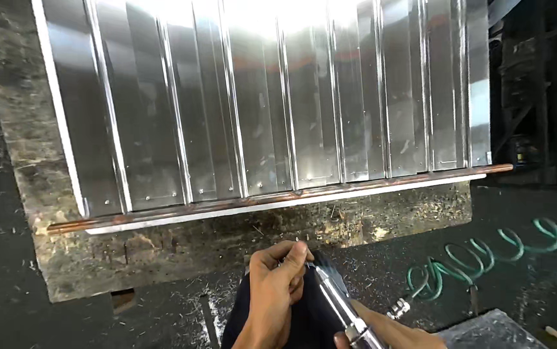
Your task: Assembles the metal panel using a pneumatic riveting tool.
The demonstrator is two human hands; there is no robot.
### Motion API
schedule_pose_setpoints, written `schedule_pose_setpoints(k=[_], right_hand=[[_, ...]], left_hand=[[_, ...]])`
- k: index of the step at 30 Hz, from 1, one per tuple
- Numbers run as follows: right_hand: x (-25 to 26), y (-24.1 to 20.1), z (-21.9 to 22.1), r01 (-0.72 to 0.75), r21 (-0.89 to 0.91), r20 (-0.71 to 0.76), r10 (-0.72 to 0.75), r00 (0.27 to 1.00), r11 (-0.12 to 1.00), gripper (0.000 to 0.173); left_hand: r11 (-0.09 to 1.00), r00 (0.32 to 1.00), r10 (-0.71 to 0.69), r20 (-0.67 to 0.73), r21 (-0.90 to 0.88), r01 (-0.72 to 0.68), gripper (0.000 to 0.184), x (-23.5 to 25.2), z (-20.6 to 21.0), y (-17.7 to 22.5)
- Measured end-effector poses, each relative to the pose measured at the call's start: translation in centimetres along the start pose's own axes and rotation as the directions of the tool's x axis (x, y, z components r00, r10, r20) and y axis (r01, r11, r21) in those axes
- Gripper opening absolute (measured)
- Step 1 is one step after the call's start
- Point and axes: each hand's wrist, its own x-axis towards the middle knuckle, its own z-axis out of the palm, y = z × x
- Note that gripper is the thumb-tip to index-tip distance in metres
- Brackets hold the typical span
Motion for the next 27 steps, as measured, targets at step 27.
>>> schedule_pose_setpoints(k=[27], right_hand=[[17.8,2.1,5.8,-0.242,-0.371,0.157,0.317,0.935,0.897,0.033]], left_hand=[[0.949,0.977,-0.201,-0.069,0.232,0.212,0.028,14.2,-8.9,6.8]])
